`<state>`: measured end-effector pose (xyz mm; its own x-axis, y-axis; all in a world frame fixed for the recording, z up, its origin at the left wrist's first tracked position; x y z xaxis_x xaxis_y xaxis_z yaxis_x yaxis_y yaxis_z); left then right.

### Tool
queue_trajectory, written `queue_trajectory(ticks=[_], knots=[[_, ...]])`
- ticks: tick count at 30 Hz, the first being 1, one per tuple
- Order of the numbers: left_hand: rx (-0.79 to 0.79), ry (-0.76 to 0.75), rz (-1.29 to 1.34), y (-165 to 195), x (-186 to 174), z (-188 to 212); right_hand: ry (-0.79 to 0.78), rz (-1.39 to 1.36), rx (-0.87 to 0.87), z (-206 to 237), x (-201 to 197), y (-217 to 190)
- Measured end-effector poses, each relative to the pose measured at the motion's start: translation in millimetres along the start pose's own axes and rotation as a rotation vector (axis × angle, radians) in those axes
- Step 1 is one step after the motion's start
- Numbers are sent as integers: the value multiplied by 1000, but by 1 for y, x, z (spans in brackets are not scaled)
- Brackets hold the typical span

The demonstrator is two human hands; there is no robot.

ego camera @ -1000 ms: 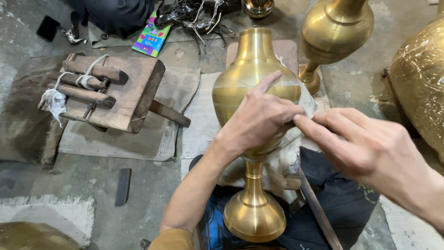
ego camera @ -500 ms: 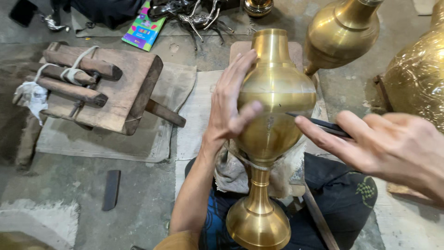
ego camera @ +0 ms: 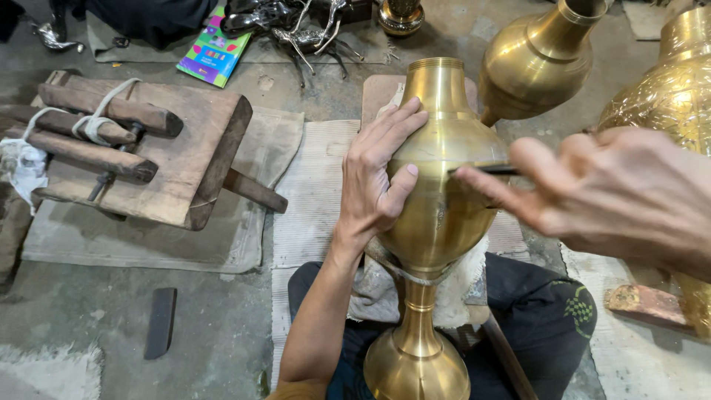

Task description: The person sits on the floor with a large brass vase held between their legs and uses a drafting divider to scribe guide lines around the vase's body. They steady the vase with one hand, rotate it, and repeatedly reposition the divider to continue the line, briefly setting the vase aside before resuming.

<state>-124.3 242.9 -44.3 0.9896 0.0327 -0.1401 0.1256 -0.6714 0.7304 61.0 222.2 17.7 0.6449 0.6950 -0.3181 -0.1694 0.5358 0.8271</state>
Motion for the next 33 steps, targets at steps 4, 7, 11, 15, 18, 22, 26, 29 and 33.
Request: queue_trajectory(ticks=[4, 7, 11, 15, 18, 22, 26, 29, 33], knots=[[2, -6, 9, -3, 0, 0, -185, -185, 168, 10, 26, 3], [8, -4, 3, -4, 2, -2, -256, -350, 267, 16, 41, 3], [-8, 20, 4, -5, 6, -5, -339, -400, 340, 23, 54, -5], [-32, 13, -9, -5, 8, -4, -317, -503, 470, 30, 57, -15], [-32, 14, -12, -4, 8, -3, -347, -563, 507, 34, 59, -29], [-33, 17, -6, -3, 8, -1, -288, -714, 595, 37, 55, -42], [-29, 29, -3, -3, 8, 1, -344, -848, 639, 37, 53, -58], [-20, 30, -19, -2, 7, 2, -245, -1009, 734, 36, 42, -61], [-18, 40, -30, 0, 5, 5, -95, -1187, 818, 35, 22, -59]])
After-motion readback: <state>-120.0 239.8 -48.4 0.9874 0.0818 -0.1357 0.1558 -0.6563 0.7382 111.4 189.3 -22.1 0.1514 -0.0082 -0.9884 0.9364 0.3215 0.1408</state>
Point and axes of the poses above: each hand's wrist, its own z-axis away from the middle knuckle, its own x-axis out of the palm, y = z × x, the point moved 7 cm from there along -z, towards the middle knuckle, and after that the axes turned 13 degrees about z, right-handed, at the moved point
